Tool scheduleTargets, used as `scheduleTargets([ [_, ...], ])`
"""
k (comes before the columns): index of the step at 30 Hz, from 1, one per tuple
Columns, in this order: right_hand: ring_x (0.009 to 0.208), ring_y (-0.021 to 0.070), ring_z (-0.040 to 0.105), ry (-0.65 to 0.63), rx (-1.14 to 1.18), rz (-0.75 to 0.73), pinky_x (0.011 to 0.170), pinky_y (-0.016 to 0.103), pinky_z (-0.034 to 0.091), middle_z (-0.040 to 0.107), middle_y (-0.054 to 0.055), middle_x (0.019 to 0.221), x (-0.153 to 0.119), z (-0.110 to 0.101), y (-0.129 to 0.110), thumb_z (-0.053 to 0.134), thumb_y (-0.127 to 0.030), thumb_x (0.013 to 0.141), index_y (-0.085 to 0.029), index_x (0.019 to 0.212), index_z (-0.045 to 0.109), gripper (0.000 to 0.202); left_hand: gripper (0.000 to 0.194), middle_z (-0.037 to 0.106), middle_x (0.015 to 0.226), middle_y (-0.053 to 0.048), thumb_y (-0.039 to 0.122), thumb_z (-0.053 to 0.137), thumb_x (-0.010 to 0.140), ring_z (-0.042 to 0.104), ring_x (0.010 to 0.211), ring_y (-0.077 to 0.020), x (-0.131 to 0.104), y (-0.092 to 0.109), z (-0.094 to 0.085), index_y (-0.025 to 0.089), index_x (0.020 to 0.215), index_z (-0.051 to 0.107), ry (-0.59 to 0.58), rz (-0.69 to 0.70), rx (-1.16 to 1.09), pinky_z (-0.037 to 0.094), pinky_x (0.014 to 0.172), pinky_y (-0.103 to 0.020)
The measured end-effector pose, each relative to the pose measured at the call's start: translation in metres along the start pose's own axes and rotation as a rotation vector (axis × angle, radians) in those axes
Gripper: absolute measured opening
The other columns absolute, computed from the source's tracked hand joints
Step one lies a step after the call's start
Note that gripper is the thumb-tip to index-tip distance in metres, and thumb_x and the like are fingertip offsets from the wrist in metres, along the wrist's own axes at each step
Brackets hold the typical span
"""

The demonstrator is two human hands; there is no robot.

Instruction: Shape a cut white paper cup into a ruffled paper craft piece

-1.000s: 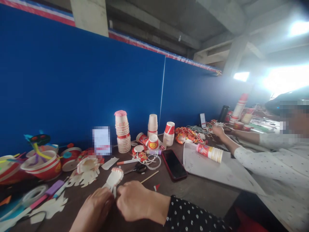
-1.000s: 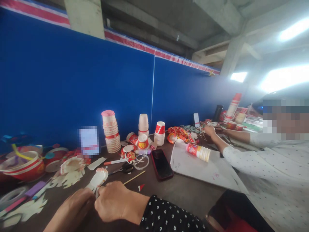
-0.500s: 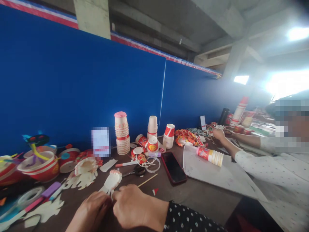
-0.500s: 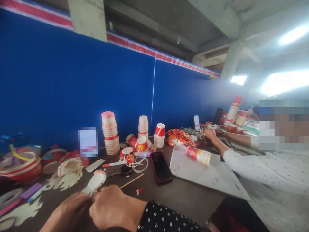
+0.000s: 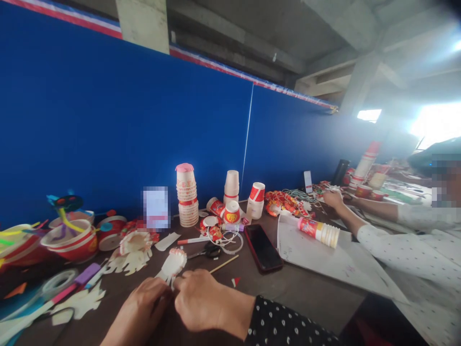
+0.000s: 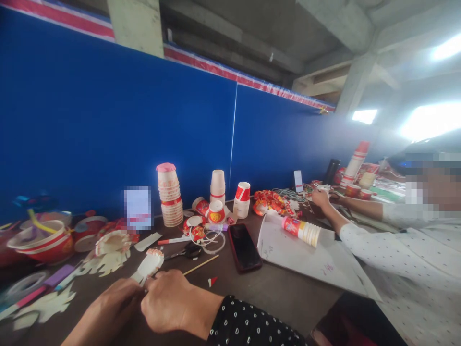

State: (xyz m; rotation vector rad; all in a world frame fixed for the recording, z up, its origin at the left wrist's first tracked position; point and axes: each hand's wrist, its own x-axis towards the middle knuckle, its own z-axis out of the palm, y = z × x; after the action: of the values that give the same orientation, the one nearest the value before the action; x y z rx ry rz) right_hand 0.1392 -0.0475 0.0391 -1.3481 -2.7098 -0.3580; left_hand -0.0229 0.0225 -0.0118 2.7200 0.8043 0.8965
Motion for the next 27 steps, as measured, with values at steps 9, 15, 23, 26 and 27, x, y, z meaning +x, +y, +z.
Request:
scheduleTargets([
  [9, 0.071, 0.0181, 0.057, -0.023, 0.003, -0.003, 0.054, 0.028, 0.047, 0.063, 0.007, 0.086, 0.001, -0.002, 0.001, 0.059, -0.02, 0.074, -0.015, 0.069, 0.067, 0.011, 0.023, 0.06, 0.068, -0.004, 0.023, 0.042, 0.084, 0.055, 0.066, -0.0174, -0.002, -0.001, 0.002, 0.019, 0.069, 0.059, -0.022, -0.035, -0.054, 0.043, 0.061, -0.025],
  [15, 0.074, 0.0188, 0.057, -0.061, 0.012, -0.003, 0.057, 0.028, 0.047, 0.064, 0.008, 0.085, 0.001, -0.002, 0.003, 0.058, -0.02, 0.074, -0.014, 0.073, 0.068, 0.011, 0.025, 0.057, 0.062, -0.003, 0.024, 0.044, 0.083, 0.053, 0.061, -0.0168, 0.001, 0.006, -0.003, 0.018, 0.063, 0.057, -0.002, -0.072, -0.044, 0.041, 0.057, -0.025],
  [23, 0.083, 0.0215, 0.056, -0.086, 0.032, 0.007, 0.072, 0.03, 0.045, 0.063, 0.012, 0.091, 0.0, -0.001, 0.005, 0.05, -0.017, 0.078, -0.01, 0.083, 0.067, 0.018, 0.02, 0.058, 0.066, -0.005, 0.011, 0.043, 0.079, 0.053, 0.068, -0.018, 0.005, 0.019, -0.007, 0.016, 0.064, 0.056, -0.018, -0.132, 0.046, 0.041, 0.065, -0.028],
  [26, 0.084, 0.0212, 0.056, -0.063, 0.083, 0.045, 0.074, 0.031, 0.044, 0.063, 0.013, 0.091, -0.002, 0.0, 0.005, 0.047, -0.017, 0.081, -0.011, 0.094, 0.064, 0.023, 0.019, 0.058, 0.069, -0.005, 0.012, 0.045, 0.08, 0.052, 0.069, -0.0179, 0.004, 0.02, -0.007, 0.016, 0.065, 0.055, -0.013, -0.153, 0.065, 0.04, 0.065, -0.028],
  [27, 0.083, 0.0208, 0.056, -0.058, 0.1, 0.048, 0.074, 0.031, 0.044, 0.063, 0.012, 0.09, -0.002, 0.0, 0.006, 0.046, -0.017, 0.081, -0.011, 0.096, 0.063, 0.024, 0.019, 0.058, 0.07, -0.005, 0.012, 0.045, 0.08, 0.052, 0.069, -0.0177, 0.004, 0.02, -0.007, 0.016, 0.065, 0.055, -0.012, -0.156, 0.065, 0.039, 0.066, -0.028],
])
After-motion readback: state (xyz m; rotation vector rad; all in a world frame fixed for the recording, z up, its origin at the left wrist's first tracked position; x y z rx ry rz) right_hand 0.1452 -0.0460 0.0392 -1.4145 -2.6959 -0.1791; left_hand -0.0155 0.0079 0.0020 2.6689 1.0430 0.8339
